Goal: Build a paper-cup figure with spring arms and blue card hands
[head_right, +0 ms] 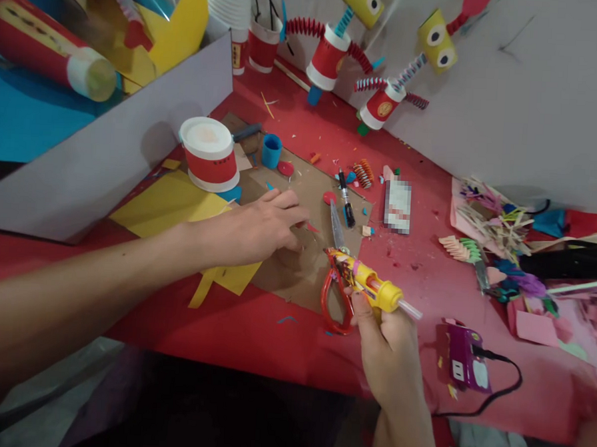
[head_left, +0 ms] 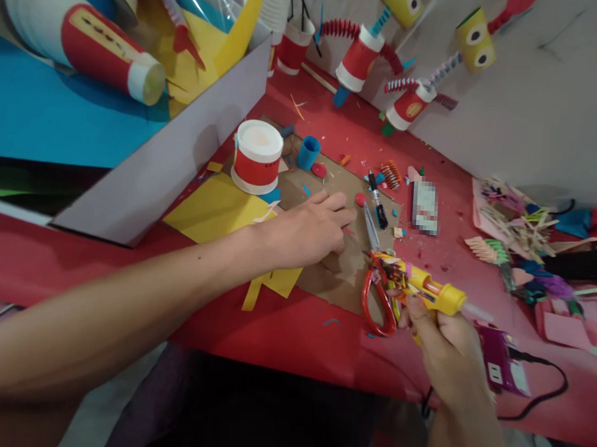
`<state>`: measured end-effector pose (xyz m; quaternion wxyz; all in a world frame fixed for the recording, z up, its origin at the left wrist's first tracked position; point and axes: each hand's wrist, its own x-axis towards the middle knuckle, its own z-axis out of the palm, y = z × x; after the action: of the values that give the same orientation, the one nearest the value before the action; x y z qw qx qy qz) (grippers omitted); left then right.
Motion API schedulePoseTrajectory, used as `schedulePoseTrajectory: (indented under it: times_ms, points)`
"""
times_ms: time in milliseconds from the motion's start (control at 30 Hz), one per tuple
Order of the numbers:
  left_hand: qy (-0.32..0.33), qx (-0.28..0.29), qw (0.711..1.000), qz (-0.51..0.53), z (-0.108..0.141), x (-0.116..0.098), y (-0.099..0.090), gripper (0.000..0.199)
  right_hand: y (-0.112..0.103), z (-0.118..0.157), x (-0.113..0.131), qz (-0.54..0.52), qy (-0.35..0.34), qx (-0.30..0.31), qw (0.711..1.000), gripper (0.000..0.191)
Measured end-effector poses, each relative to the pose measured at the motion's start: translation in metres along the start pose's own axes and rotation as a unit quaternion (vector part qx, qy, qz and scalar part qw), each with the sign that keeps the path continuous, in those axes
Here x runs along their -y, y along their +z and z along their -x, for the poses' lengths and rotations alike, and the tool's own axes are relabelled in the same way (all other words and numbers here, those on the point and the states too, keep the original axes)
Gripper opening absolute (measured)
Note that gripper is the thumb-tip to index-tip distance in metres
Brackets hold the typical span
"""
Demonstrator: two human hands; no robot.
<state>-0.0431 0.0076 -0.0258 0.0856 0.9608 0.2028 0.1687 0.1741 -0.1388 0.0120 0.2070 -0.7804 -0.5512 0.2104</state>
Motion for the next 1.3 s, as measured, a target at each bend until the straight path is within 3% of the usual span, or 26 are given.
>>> schedulePoseTrajectory:
  times_ms: [600,1300]
  points:
    - [-0.004,-0.005,1.0,-0.006,0.001,-0.002,-0.002,0.02,0.006,-0.006,0.001,-0.085,0.019,0.035,0.996,0.044]
    - [-0.009,0.01,0.998,-0.056,0.001,-0.003,0.001,0.016,0.009,-0.011,0.003,-0.089,0.039,0.044,0.994,0.044]
